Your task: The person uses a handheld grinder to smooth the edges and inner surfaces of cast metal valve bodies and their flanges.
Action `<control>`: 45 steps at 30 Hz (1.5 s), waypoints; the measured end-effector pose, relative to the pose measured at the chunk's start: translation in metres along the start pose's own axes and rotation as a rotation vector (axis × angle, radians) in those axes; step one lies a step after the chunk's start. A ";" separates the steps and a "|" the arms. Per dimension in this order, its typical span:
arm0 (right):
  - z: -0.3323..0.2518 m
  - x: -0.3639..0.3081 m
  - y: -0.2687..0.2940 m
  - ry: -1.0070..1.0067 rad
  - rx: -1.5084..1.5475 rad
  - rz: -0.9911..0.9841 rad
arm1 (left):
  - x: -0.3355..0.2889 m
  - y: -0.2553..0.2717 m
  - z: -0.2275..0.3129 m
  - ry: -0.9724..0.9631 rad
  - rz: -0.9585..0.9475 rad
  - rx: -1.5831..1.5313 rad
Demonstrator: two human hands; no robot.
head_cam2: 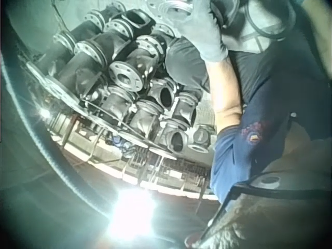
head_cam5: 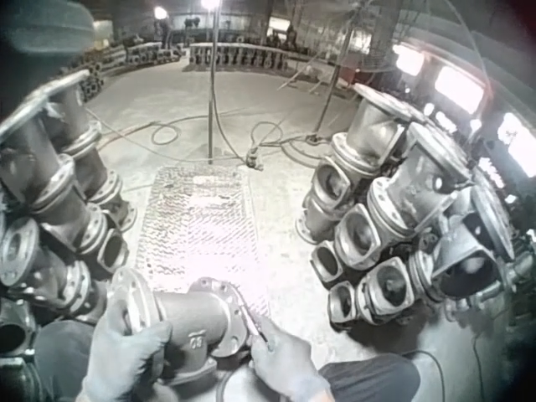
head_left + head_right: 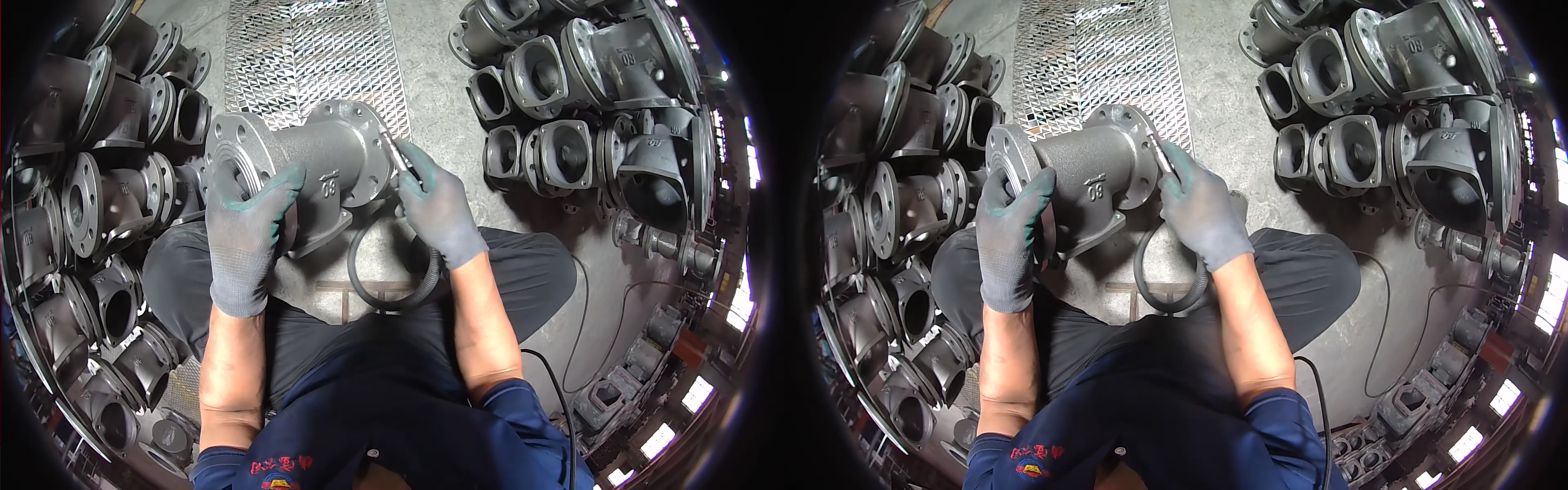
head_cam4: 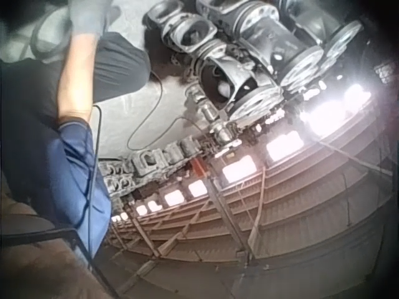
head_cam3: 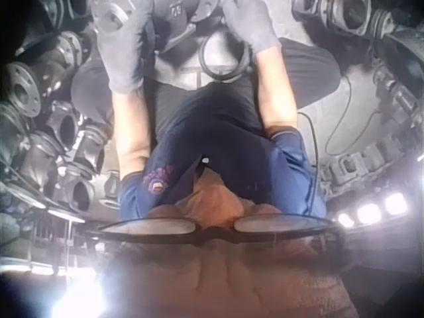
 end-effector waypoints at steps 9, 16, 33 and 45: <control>-0.060 0.036 -0.002 -0.061 -0.242 -0.215 | 0.002 -0.008 0.013 0.245 0.118 -0.510; -0.015 0.009 0.005 -0.154 0.038 -0.169 | 0.004 0.000 -0.015 -0.030 0.049 -0.181; 0.011 0.013 -0.033 -0.377 0.691 0.081 | -0.004 0.013 -0.075 -0.175 0.072 -0.223; -0.038 0.036 -0.063 -0.269 0.809 -0.020 | -0.023 0.008 -0.099 0.355 0.143 -0.912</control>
Point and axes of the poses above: each hand's wrist, its own x-axis towards the middle knuckle, its own y-axis out of the back of the hand, z = x × y, the point moved 2 cm from there along x, towards the middle knuckle, and after that the axes turned 5 degrees about z, right-handed, at the moved point
